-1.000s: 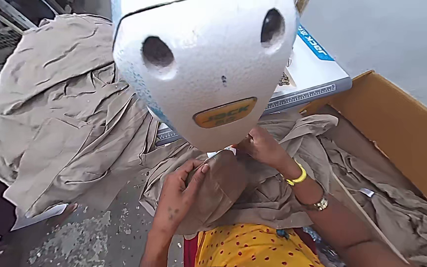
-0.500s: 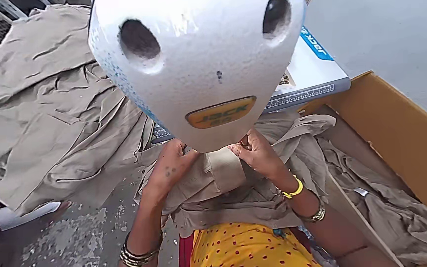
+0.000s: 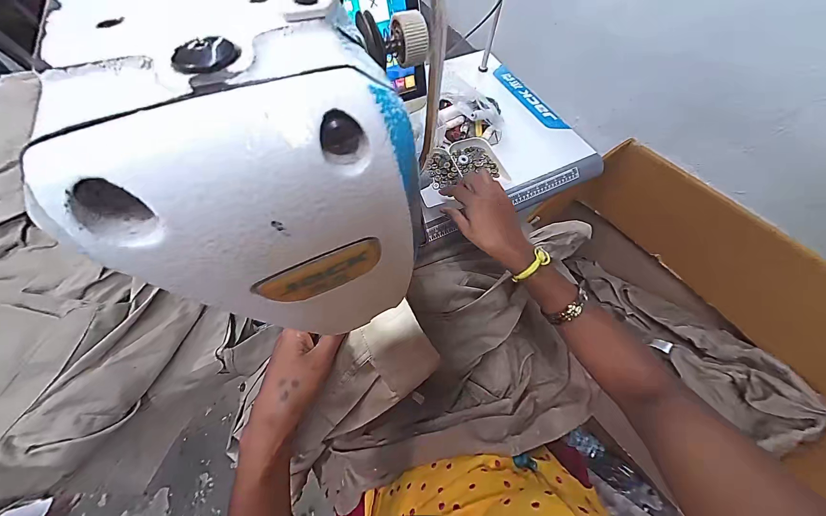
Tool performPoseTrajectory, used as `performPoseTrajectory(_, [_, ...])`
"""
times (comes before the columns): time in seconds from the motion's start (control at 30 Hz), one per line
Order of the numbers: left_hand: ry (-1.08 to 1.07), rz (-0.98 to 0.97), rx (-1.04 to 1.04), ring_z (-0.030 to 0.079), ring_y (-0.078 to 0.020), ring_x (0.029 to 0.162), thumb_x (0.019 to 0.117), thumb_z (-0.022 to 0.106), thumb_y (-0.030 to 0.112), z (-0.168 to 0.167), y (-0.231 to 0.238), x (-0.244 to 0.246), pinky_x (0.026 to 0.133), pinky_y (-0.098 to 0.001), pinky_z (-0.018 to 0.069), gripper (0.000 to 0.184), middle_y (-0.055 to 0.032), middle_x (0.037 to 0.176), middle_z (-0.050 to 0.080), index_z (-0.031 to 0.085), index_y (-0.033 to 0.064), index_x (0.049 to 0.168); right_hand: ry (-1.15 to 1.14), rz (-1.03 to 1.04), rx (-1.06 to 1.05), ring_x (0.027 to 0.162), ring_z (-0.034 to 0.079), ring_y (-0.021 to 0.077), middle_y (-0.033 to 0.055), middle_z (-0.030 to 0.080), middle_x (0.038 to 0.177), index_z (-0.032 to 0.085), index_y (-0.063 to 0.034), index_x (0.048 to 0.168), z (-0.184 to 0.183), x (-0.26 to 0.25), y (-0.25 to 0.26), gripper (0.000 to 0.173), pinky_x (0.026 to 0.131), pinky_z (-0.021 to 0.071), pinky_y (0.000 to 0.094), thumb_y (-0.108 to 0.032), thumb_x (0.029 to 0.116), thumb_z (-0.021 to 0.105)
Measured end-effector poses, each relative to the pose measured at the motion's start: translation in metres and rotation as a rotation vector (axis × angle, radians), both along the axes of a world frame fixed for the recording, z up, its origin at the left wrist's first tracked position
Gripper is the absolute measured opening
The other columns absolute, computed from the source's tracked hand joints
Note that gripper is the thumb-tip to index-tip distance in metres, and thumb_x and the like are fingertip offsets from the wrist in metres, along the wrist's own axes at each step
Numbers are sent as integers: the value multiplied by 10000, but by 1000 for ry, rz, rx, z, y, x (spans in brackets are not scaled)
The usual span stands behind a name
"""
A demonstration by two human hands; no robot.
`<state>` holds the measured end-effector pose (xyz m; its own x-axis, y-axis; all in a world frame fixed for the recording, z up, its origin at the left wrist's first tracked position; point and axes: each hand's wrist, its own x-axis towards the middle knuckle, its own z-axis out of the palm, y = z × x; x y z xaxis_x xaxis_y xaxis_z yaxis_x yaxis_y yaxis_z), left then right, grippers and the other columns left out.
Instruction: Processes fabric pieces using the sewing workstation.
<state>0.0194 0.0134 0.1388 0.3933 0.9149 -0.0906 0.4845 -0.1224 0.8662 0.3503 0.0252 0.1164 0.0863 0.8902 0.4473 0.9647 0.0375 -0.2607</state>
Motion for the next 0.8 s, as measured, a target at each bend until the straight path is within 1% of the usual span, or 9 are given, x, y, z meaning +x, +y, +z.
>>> performPoseTrajectory(0.1, [-48, 0, 10, 588, 40, 650, 1016, 546, 244, -5, -3, 1, 616, -152, 495, 183, 85, 729, 617, 657, 103, 980, -132, 19, -72, 1139, 588, 440, 220, 649, 1184, 738, -65, 1170, -3, 7, 20, 346, 902, 479, 587, -312, 928, 740])
performPoseTrajectory(0.2, [8, 75, -13, 546, 67, 639, 1013, 541, 231, 9, -12, 9, 611, -138, 459, 195, 98, 711, 572, 638, 90, 921, -151, 20, -56, 1164, 581, 453, 219, 646, 1219, 740, -80, 1175, -8, 1, 23, 304, 919, 476, 617, -239, 916, 762])
performPoseTrajectory(0.3, [42, 113, -71, 521, 46, 616, 1034, 534, 178, 19, -16, 15, 599, -159, 442, 207, 75, 682, 545, 618, 62, 886, -112, 54, 70, 1066, 636, 395, 178, 688, 1082, 773, -86, 1029, -18, 1, 19, 136, 864, 509, 564, -168, 940, 712])
performPoseTrajectory(0.4, [-9, 59, -49, 585, 18, 652, 1013, 538, 182, 2, -10, 3, 642, -199, 508, 164, 65, 707, 589, 626, 69, 933, -21, 109, 214, 964, 685, 317, 123, 724, 949, 762, -71, 938, -23, 2, 14, 148, 814, 524, 477, -184, 971, 673])
performPoseTrajectory(0.5, [-47, 55, -45, 593, 18, 641, 1019, 549, 187, -2, -8, 1, 629, -190, 510, 160, 64, 706, 603, 636, 74, 948, 250, 96, 206, 900, 717, 272, 121, 737, 933, 767, -35, 997, -13, -2, 6, 143, 830, 581, 435, -117, 972, 651])
performPoseTrajectory(0.6, [-49, 46, -2, 617, 25, 691, 1024, 526, 214, -9, -5, 3, 673, -189, 530, 199, 58, 756, 637, 658, 67, 998, 541, 62, 87, 767, 690, 222, 109, 727, 882, 753, -27, 1039, 7, -9, 0, 138, 719, 570, 421, -89, 941, 678])
performPoseTrajectory(0.7, [6, 81, 126, 615, -35, 767, 1017, 520, 290, -14, -15, 5, 738, -275, 523, 320, -15, 857, 656, 658, 12, 1091, 736, 132, -58, 758, 671, 179, 113, 720, 938, 714, -30, 1148, 31, -24, -13, 188, 705, 572, 376, -48, 966, 668])
performPoseTrajectory(0.73, [1, 75, 194, 606, -23, 716, 1008, 545, 320, -15, -26, 4, 682, -252, 522, 316, -1, 816, 645, 650, 26, 1054, 752, 167, -78, 728, 645, 152, 103, 707, 929, 698, -31, 1150, 38, -33, -19, 179, 681, 555, 344, -47, 976, 659])
performPoseTrajectory(0.8, [-65, -100, 334, 604, -27, 634, 1008, 593, 396, -11, -49, -4, 600, -225, 521, 365, -9, 734, 647, 663, 38, 1001, 574, 237, 44, 711, 653, 113, 69, 715, 874, 705, -26, 1036, 46, -48, -26, 95, 665, 552, 304, -67, 953, 684])
